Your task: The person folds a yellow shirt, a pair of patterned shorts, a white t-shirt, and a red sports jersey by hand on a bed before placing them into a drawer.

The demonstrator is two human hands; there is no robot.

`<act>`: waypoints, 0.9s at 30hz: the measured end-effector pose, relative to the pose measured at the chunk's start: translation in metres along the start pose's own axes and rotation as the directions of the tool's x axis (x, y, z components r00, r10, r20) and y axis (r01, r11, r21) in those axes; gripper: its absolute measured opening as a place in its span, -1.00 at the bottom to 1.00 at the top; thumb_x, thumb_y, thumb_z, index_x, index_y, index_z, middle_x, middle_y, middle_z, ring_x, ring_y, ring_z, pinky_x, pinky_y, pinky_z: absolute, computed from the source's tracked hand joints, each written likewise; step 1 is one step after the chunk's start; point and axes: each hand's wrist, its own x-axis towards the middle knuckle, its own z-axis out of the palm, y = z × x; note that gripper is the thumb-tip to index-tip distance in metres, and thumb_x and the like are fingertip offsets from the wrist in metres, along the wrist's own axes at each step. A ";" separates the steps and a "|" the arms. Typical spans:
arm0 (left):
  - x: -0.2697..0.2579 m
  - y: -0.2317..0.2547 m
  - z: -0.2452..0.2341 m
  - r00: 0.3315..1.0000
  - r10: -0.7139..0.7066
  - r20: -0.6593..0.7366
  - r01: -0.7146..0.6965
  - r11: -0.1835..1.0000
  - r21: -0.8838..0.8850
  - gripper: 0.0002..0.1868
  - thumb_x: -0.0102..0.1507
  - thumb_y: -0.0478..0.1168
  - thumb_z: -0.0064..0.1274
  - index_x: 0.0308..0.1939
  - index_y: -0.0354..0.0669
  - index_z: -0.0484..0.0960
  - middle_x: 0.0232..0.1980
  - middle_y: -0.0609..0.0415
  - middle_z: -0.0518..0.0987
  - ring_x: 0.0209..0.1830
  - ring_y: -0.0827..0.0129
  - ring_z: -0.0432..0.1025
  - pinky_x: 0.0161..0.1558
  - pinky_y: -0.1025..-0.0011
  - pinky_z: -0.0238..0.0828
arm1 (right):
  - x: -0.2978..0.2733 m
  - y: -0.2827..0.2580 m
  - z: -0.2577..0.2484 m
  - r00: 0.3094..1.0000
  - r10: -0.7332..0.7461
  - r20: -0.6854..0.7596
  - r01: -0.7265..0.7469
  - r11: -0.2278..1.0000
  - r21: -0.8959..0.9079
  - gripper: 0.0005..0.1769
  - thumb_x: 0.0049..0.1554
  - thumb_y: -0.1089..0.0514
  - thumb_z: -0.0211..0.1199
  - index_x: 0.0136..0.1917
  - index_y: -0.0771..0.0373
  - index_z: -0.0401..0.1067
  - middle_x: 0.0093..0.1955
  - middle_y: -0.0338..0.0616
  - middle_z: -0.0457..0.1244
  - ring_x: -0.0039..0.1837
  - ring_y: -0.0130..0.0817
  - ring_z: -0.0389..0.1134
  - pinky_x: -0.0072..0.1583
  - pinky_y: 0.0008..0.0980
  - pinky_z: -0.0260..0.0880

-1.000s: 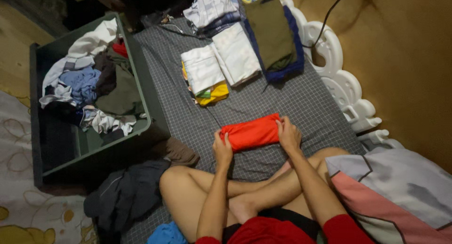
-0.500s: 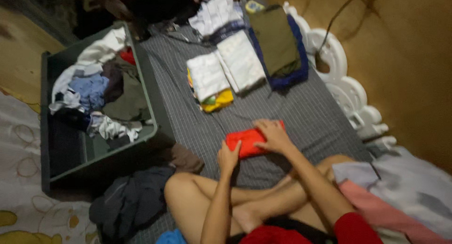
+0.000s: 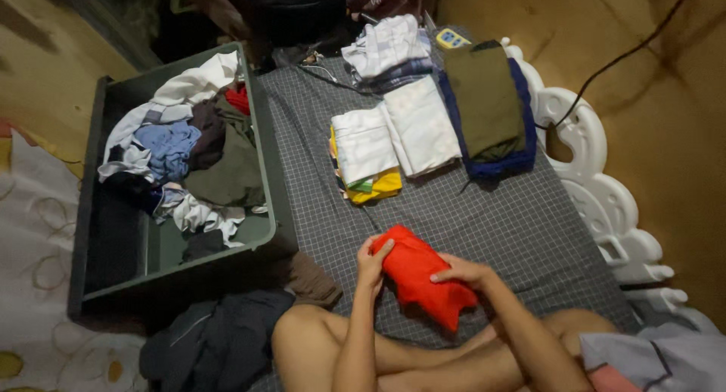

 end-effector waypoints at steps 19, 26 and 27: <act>0.015 -0.003 -0.011 0.955 -0.213 -0.209 0.171 0.965 -0.201 -0.65 0.38 -0.13 -0.07 0.14 -0.29 0.54 -0.01 -0.12 0.68 -0.10 0.24 0.62 -0.05 0.31 0.60 | 0.081 -0.327 -0.118 0.830 -0.413 -0.375 0.457 0.889 0.032 -0.34 0.12 0.10 0.29 0.45 0.33 0.28 0.29 -0.03 0.33 0.25 -0.18 0.41 0.29 -0.16 0.44; 0.019 -0.006 -0.013 0.946 -0.234 -0.224 0.193 0.963 -0.189 -0.70 0.37 -0.18 -0.02 0.08 -0.32 0.56 -0.09 -0.11 0.70 -0.24 0.29 0.63 -0.22 0.38 0.59 | 0.139 -0.256 -0.179 0.638 -0.199 -0.744 0.119 0.980 -0.160 -0.26 0.09 -0.13 0.38 0.39 0.31 0.31 0.26 0.00 0.35 0.21 -0.19 0.43 0.20 -0.16 0.48; 0.021 -0.012 -0.014 0.943 -0.241 -0.228 0.200 0.961 -0.190 -0.71 0.37 -0.19 0.00 0.06 -0.33 0.56 -0.11 -0.11 0.70 -0.26 0.29 0.62 -0.24 0.38 0.58 | 0.139 -0.255 -0.180 0.613 -0.202 -0.764 0.101 0.979 -0.177 -0.24 0.09 -0.15 0.39 0.39 0.32 0.29 0.26 0.01 0.34 0.21 -0.18 0.43 0.18 -0.14 0.49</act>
